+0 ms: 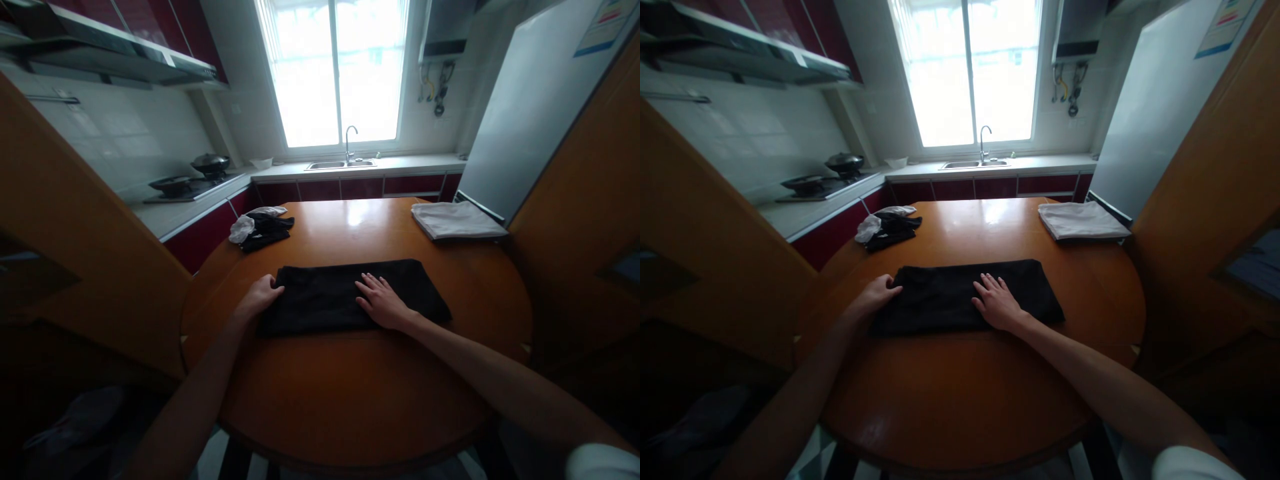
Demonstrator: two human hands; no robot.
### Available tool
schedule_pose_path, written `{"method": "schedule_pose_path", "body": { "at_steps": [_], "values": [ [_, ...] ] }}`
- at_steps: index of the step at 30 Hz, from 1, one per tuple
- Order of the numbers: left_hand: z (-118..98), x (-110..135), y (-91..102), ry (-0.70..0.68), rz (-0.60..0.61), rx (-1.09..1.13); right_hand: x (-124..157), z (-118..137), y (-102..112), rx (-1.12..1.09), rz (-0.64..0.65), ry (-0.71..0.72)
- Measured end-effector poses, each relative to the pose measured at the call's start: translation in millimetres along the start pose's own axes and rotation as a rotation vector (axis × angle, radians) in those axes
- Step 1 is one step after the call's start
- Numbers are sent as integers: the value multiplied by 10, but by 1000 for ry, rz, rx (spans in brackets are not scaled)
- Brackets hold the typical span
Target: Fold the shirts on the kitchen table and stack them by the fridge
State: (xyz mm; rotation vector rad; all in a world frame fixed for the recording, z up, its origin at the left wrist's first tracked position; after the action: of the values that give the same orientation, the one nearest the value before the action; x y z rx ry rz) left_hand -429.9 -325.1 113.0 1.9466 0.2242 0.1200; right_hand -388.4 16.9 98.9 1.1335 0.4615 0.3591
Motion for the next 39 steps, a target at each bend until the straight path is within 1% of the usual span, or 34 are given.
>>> {"method": "schedule_pose_path", "body": {
  "at_steps": [2, 5, 9, 10, 12, 14, 16, 18, 20, 22, 27, 29, 32, 34, 37, 39],
  "values": [
    [-11, 3, 7, 0, -6, 28, -3, -2, -3, -1, 1, 0],
    [-37, 7, 26, 13, -15, 130, -4, -3, 0, -3, 0, -2],
    [-19, 45, 103, 139, -88, 332, -8, -4, 6, -16, 1, 3],
    [-22, 65, 114, 165, -95, 388, -11, -5, 6, -21, 5, 5],
    [-71, 109, 109, 169, -66, 512, -22, -8, 19, -34, 7, 4],
    [-169, 155, 95, 122, -13, 650, -36, 8, 69, -53, -15, 5],
    [-280, 202, 108, 59, 0, 765, -47, 61, 172, -95, -85, 23],
    [-404, 245, 118, -6, -2, 854, -50, 145, 293, -198, -174, 54],
    [-557, 287, 94, -80, 21, 936, -52, 233, 355, -364, -220, 79],
    [-719, 339, 33, -142, 66, 989, -63, 304, 314, -547, -200, 75],
    [-1112, 560, -178, -293, 180, 1011, -98, 427, -63, -965, 3, -8],
    [-1261, 673, -254, -370, 222, 1030, -104, 468, -127, -1084, 32, 2],
    [-1460, 835, -375, -481, 313, 1013, -108, 490, -100, -1181, 13, 45],
    [-1541, 911, -451, -522, 380, 1004, -111, 440, -75, -1196, -32, 16],
    [-1565, 952, -525, -526, 457, 1069, -117, 334, -75, -1189, -100, -60],
    [-1548, 957, -575, -503, 528, 1140, -121, 282, -78, -1193, -136, -86]
  ]
}}
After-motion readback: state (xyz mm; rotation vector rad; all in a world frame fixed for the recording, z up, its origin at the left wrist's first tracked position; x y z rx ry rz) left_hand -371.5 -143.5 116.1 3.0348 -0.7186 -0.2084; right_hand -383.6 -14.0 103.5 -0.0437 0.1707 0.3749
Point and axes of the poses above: each hand's wrist, its own x-axis away from the middle knuckle, its own y-axis out of the back of the hand, z = x × y, the point moved 8 cm from there along -x, towards the middle knuckle, and after that the axes turned 2 degrees about -x, right-handed, at the moved point
